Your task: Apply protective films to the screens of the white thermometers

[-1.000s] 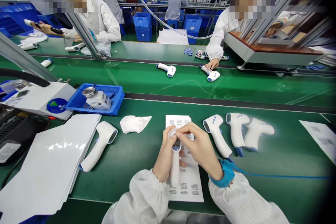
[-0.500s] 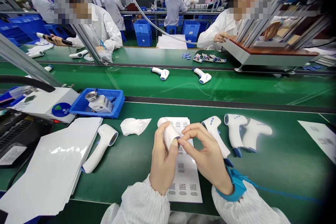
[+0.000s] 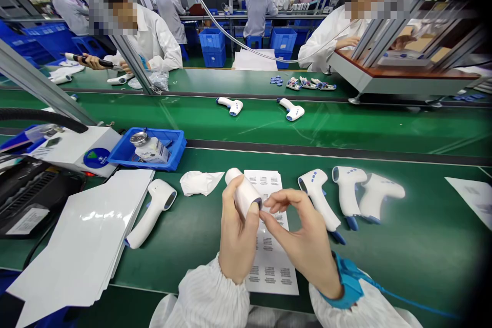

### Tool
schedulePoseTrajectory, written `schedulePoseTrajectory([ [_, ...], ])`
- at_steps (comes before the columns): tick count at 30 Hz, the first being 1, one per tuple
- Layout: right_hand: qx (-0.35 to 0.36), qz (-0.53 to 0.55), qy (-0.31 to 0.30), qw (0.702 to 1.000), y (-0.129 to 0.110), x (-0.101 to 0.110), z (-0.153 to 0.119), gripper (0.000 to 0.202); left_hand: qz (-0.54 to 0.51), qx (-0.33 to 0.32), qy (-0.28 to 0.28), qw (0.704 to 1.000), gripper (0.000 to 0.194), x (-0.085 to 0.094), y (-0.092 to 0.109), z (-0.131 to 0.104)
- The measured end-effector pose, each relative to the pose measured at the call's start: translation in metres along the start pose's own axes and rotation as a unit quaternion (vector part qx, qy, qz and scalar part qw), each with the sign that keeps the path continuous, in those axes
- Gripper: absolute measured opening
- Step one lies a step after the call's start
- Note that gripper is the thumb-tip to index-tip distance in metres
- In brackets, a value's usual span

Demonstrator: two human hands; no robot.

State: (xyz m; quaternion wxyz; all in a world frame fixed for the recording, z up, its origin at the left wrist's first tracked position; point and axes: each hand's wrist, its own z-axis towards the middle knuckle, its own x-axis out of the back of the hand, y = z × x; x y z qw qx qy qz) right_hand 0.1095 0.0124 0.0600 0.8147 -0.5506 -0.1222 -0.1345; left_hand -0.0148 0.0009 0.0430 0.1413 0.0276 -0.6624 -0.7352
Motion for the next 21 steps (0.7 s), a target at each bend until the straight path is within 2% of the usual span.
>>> schedulePoseTrajectory([
  [2, 0.0, -0.008, 0.017, 1.0, 0.0002, 0.0014, 0.0038, 0.026, 0.003, -0.012, 0.003, 1.0, 0.042, -0.0004, -0.0011, -0.0012],
  [6, 0.04, -0.008, -0.003, 0.999, -0.0001, 0.0032, 0.01, 0.009, 0.034, -0.056, 0.008, 0.998, 0.043, -0.0004, -0.0029, -0.0027],
  [9, 0.069, -0.006, 0.01, 0.998, -0.0023, 0.0032, 0.0096, 0.011, 0.064, -0.077, 0.015, 0.995, 0.043, -0.0002, -0.0047, -0.0022],
  [11, 0.075, 0.013, -0.004, 0.997, -0.0039, 0.0028, 0.0076, 0.012, 0.077, -0.088, 0.019, 0.993, 0.044, 0.0, -0.0062, -0.0016],
  [15, 0.019, 0.047, -0.054, 0.997, -0.0052, 0.0004, 0.0024, 0.013, 0.081, -0.09, 0.025, 0.992, 0.045, 0.0009, -0.0085, -0.0011],
  [21, -0.085, 0.085, -0.094, 0.988, -0.0085, -0.0006, 0.0026, 0.024, 0.029, -0.027, 0.011, 0.999, 0.042, 0.0031, -0.0028, 0.0014],
])
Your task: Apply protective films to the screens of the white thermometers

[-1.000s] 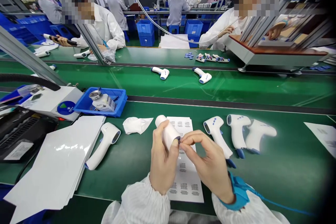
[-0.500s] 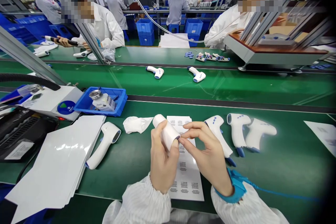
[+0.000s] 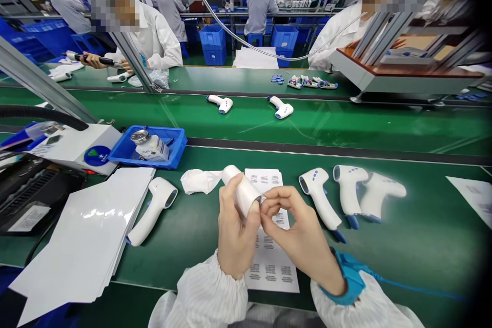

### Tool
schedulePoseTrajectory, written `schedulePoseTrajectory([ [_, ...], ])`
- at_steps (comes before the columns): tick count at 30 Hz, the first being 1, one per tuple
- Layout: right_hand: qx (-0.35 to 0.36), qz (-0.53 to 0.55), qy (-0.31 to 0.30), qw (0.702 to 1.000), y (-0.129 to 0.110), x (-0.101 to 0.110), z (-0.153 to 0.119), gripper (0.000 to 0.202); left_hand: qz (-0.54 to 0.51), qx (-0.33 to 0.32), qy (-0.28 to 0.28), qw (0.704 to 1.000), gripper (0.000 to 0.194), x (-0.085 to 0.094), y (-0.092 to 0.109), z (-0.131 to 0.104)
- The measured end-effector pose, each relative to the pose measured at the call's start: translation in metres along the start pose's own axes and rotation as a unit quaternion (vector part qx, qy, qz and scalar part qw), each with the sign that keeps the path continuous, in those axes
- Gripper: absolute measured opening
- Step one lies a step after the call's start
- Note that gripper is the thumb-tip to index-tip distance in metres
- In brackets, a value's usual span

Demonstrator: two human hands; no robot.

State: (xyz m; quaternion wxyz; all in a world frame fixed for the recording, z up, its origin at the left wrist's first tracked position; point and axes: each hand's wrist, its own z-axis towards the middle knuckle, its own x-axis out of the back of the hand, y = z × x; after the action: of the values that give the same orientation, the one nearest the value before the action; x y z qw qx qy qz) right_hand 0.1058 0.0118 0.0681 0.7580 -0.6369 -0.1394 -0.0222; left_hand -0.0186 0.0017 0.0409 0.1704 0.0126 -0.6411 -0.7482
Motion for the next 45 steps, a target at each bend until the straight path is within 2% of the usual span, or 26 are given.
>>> schedulePoseTrajectory([
  [3, -0.052, 0.058, -0.029, 0.997, -0.005, 0.005, 0.003, 0.018, -0.098, 0.12, -0.033, 0.987, 0.04, 0.004, 0.008, 0.006],
  [6, -0.065, 0.066, -0.032, 0.995, -0.005, 0.009, 0.007, 0.012, -0.231, 0.271, -0.1, 0.929, 0.046, 0.011, 0.016, 0.015],
  [9, -0.041, 0.042, 0.002, 0.998, 0.0, 0.012, 0.013, 0.011, -0.323, 0.328, -0.161, 0.873, 0.055, 0.018, 0.021, 0.02],
  [11, -0.011, 0.022, 0.013, 1.0, 0.004, 0.012, 0.017, 0.015, -0.351, 0.331, -0.185, 0.856, 0.067, 0.021, 0.023, 0.02],
  [13, 0.029, -0.005, -0.011, 0.999, 0.005, 0.013, 0.02, 0.025, -0.349, 0.317, -0.203, 0.858, 0.08, 0.022, 0.025, 0.018],
  [15, 0.062, -0.033, -0.056, 0.996, 0.002, 0.012, 0.022, 0.037, -0.313, 0.281, -0.214, 0.882, 0.086, 0.021, 0.027, 0.014],
  [17, 0.073, -0.046, -0.084, 0.993, -0.002, 0.011, 0.024, 0.04, -0.252, 0.228, -0.212, 0.916, 0.086, 0.019, 0.027, 0.01],
  [19, 0.077, -0.046, -0.084, 0.992, -0.004, 0.009, 0.026, 0.036, -0.184, 0.185, -0.199, 0.945, 0.085, 0.018, 0.025, 0.007],
  [21, 0.088, -0.043, -0.064, 0.993, -0.004, 0.007, 0.03, 0.028, -0.138, 0.163, -0.192, 0.958, 0.084, 0.018, 0.022, 0.004],
  [25, 0.101, -0.046, 0.005, 0.994, 0.002, 0.002, 0.037, 0.004, -0.14, 0.187, -0.228, 0.945, 0.082, 0.016, 0.017, 0.004],
  [28, 0.084, -0.051, 0.007, 0.995, 0.002, 0.0, 0.04, 0.004, -0.155, 0.201, -0.232, 0.939, 0.083, 0.015, 0.017, 0.01],
  [32, 0.024, -0.034, -0.061, 0.997, -0.002, -0.001, 0.04, 0.036, -0.201, 0.215, -0.22, 0.93, 0.086, 0.019, 0.023, 0.026],
  [35, -0.065, 0.053, -0.07, 0.994, -0.003, -0.003, 0.039, 0.053, -0.253, 0.219, -0.213, 0.918, 0.086, 0.018, 0.031, 0.042],
  [37, -0.133, 0.134, -0.095, 0.978, 0.0, -0.005, 0.044, 0.05, -0.266, 0.204, -0.19, 0.923, 0.086, 0.011, 0.035, 0.058],
  [38, -0.157, 0.167, -0.118, 0.966, 0.003, -0.006, 0.05, 0.048, -0.246, 0.195, -0.186, 0.931, 0.086, 0.006, 0.037, 0.068],
  [40, -0.178, 0.189, -0.161, 0.952, 0.014, -0.004, 0.069, 0.045, -0.099, 0.167, -0.222, 0.956, 0.084, -0.006, 0.038, 0.097],
  [41, -0.179, 0.167, -0.165, 0.955, 0.022, -0.001, 0.084, 0.044, 0.011, 0.149, -0.252, 0.956, 0.082, -0.012, 0.037, 0.116],
  [42, -0.183, 0.108, -0.152, 0.965, 0.031, 0.005, 0.102, 0.041, 0.14, 0.119, -0.285, 0.941, 0.079, -0.017, 0.036, 0.139],
  [44, -0.203, -0.081, -0.076, 0.973, 0.051, 0.026, 0.145, 0.033, 0.253, 0.081, -0.299, 0.917, 0.069, -0.021, 0.031, 0.191],
  [45, -0.24, -0.223, -0.025, 0.944, 0.061, 0.039, 0.167, 0.028, 0.295, 0.073, -0.288, 0.908, 0.064, -0.019, 0.028, 0.22],
])
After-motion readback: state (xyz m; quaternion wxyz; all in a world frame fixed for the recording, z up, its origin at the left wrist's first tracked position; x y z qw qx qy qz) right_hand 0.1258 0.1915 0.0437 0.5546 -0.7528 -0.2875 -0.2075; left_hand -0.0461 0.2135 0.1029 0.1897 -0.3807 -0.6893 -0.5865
